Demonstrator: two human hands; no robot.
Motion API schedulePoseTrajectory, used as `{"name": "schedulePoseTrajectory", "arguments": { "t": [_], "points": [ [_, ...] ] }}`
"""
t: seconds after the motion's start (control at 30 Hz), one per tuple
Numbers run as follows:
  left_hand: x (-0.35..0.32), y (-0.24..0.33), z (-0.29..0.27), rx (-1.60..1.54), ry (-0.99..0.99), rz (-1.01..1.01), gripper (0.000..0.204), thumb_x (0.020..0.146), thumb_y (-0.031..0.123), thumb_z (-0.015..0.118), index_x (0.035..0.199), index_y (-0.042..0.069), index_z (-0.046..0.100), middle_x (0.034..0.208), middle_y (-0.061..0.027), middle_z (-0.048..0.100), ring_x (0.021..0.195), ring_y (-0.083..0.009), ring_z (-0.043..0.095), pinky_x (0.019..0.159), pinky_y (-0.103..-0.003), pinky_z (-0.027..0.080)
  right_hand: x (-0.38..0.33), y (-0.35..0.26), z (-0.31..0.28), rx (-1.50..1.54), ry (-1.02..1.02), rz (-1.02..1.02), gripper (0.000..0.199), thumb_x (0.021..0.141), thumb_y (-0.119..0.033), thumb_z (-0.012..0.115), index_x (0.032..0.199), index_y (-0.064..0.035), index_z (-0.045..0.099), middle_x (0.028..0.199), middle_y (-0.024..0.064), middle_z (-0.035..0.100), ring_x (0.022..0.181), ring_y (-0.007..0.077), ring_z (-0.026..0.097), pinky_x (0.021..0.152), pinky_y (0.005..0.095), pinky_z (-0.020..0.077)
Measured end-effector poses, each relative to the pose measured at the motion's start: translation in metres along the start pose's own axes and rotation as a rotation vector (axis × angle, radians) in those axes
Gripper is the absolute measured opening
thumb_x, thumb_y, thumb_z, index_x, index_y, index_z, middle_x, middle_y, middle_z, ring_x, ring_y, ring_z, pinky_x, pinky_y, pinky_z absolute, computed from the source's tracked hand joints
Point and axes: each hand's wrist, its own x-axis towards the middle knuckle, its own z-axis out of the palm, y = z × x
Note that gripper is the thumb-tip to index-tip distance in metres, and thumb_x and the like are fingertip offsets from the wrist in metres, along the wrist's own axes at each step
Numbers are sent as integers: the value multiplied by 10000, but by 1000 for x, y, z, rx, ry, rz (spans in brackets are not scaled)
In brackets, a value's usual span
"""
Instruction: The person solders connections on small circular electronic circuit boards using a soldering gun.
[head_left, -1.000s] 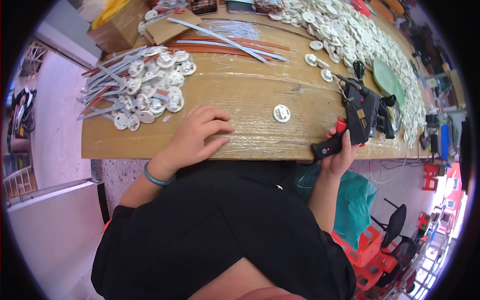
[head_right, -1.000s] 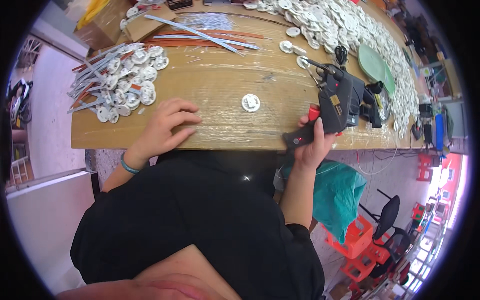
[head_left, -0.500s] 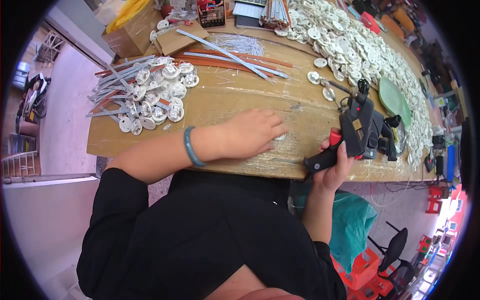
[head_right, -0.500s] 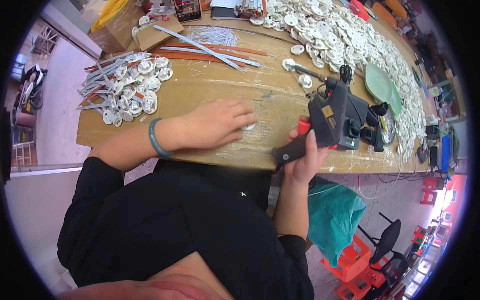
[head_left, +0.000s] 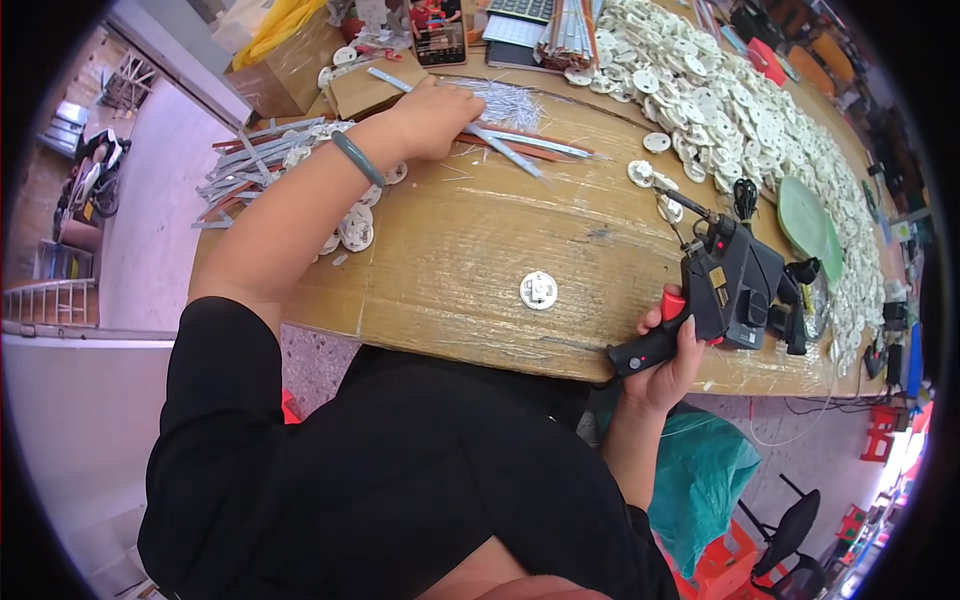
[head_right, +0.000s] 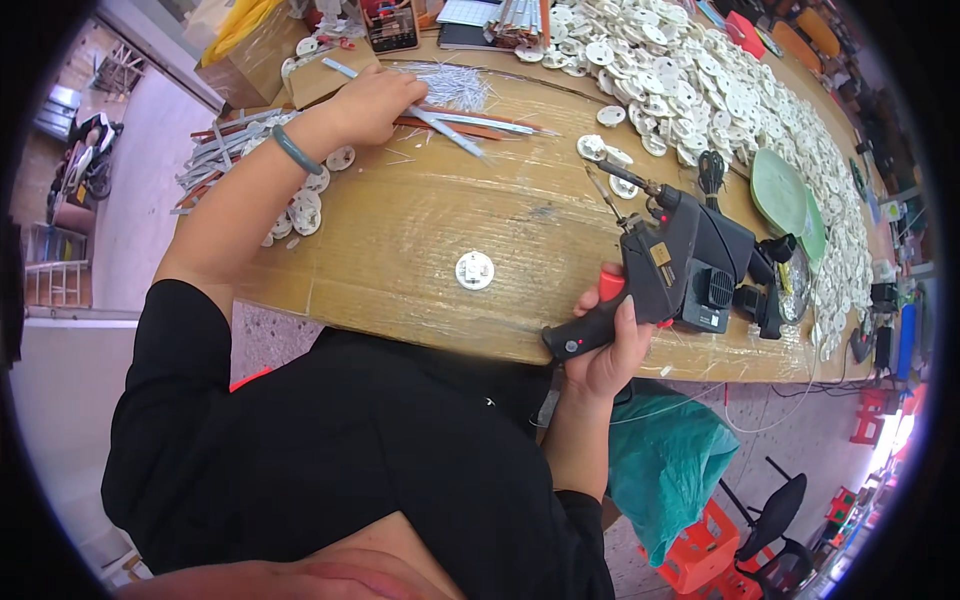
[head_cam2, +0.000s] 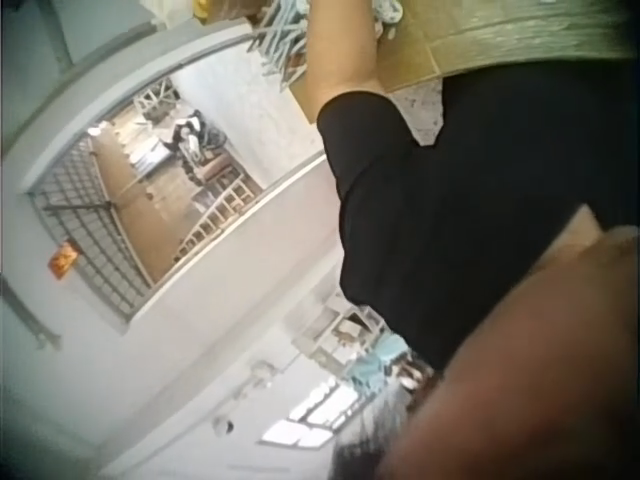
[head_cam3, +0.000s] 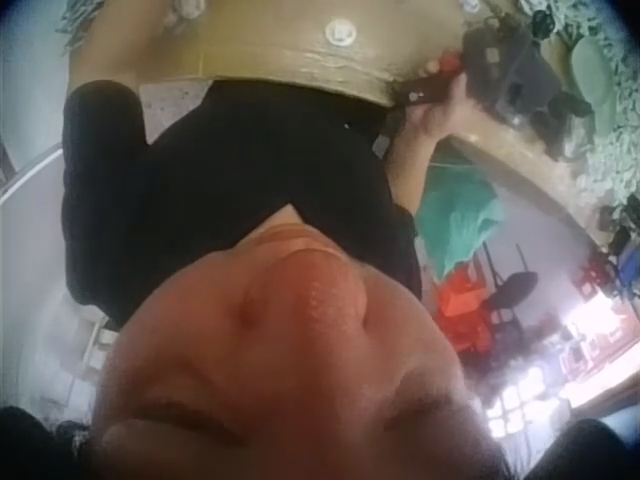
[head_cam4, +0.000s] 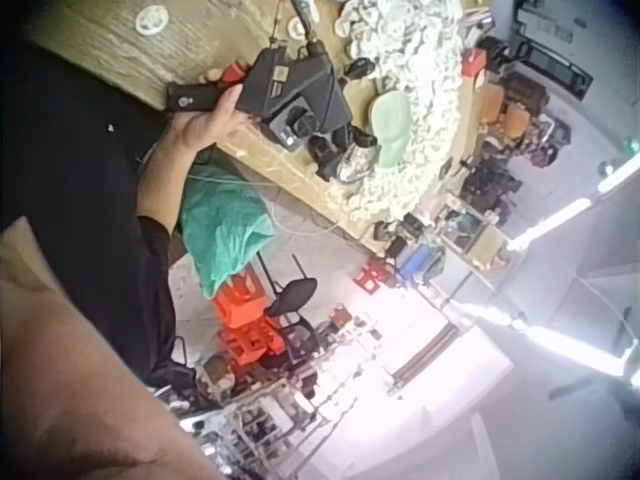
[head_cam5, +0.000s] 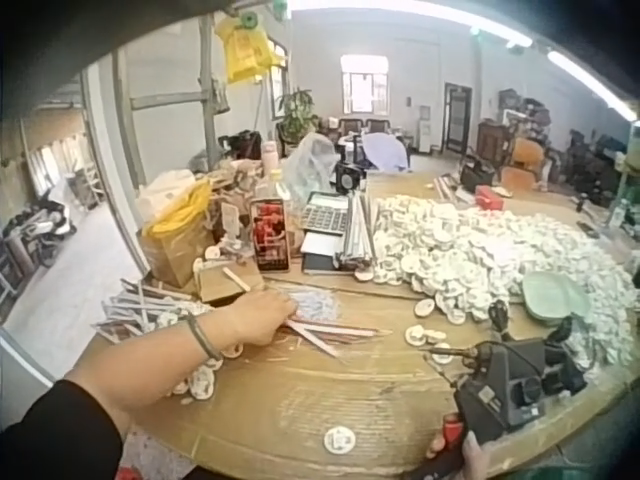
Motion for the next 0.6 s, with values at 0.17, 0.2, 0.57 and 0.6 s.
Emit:
{"name": "schedulePoseTrajectory", "arguments": {
  "t": [0.17,0.2,0.57,0.6],
  "points": [
    [4,-7,3,22,-63,19,303,741,55,673,1034,95,608,1037,-91,652,1100,-290,603,925,-454,405,-1,0,-1,-9,-24,-3,424,1004,-147,509,1372,47,428,1230,224,590,846,216,608,694,314,515],
    [4,-7,3,24,-76,18,268,746,61,671,1006,92,615,1042,-87,651,1098,-288,603,924,-454,404,-1,0,-1,-14,-28,5,423,1002,-144,510,1372,44,428,1228,224,590,842,217,610,695,316,516],
    [-2,-18,-19,-384,397,178,219,862,96,630,1068,23,613,1053,-169,674,976,-348,651,795,-453,516,-3,-1,-4,57,12,6,436,962,-113,564,1364,-2,434,1218,220,599,815,232,639,678,318,539],
    [-2,-19,-23,-424,364,186,223,913,82,633,1119,14,583,1047,-146,638,952,-246,638,815,-366,499,-3,-1,-5,64,13,4,434,966,-113,559,1369,-9,432,1219,219,598,815,235,640,680,319,542]
  ]
}}
